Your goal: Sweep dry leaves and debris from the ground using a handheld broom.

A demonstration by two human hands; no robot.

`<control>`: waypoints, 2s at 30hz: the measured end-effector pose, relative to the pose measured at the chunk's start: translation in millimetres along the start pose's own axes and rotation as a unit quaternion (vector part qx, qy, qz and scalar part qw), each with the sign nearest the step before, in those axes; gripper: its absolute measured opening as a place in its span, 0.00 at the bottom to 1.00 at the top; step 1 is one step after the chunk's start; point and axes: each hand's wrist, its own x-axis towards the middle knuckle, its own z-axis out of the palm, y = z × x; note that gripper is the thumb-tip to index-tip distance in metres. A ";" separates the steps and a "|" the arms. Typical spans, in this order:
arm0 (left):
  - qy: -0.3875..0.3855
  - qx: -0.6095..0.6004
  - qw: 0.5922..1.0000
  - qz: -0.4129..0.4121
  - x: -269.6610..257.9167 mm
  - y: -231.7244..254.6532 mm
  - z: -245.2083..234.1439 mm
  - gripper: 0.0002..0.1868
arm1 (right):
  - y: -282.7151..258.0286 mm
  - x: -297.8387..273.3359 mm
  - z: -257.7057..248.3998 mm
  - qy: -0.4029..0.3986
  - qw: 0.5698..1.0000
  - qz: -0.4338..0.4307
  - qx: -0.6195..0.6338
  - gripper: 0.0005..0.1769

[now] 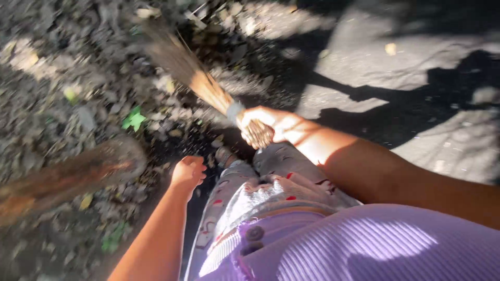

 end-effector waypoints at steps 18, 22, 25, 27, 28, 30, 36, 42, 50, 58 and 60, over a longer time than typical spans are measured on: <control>-0.136 0.221 0.947 0.189 129.9 237.6 65.2 0.15 | 72.9 -201.2 -155.6 0.479 0.772 -0.071 0.412 0.13; -0.169 0.149 0.956 0.186 158.7 247.7 -2.8 0.13 | 6.9 -82.0 -110.9 0.395 0.814 -0.028 0.425 0.17; -0.133 0.154 0.966 0.158 175.1 255.3 -59.4 0.14 | -48.2 50.1 -83.2 0.192 0.887 -0.056 0.417 0.16; -0.103 0.130 0.979 0.119 199.1 250.1 -95.8 0.14 | -90.2 121.8 -50.7 0.023 0.903 -0.094 0.419 0.16; -0.094 0.102 0.986 0.098 212.7 246.1 -114.7 0.14 | -119.6 143.8 -22.2 -0.036 0.935 -0.118 0.332 0.14; -0.075 0.072 0.992 0.072 203.3 256.6 -138.7 0.15 | -155.8 180.3 16.0 -0.102 0.955 -0.135 0.243 0.13; -0.044 0.164 0.980 0.103 203.2 294.1 -157.4 0.15 | -187.3 179.4 49.5 0.042 0.980 -0.075 0.180 0.14; -0.247 0.120 0.962 0.005 336.2 245.9 -118.2 0.16 | -177.1 48.1 9.1 0.044 0.997 -0.024 0.061 0.30; -0.191 0.290 0.932 0.105 251.0 333.5 -49.1 0.15 | -93.2 -135.2 -105.8 0.323 0.911 -0.041 0.255 0.28; -0.067 0.168 0.983 0.034 186.2 358.5 -44.4 0.17 | -210.2 15.3 -177.1 0.249 0.931 -0.070 0.258 0.09; -0.038 0.152 0.988 -0.008 169.4 368.1 -46.5 0.17 | -243.5 70.6 -154.2 0.125 0.958 -0.058 0.252 0.09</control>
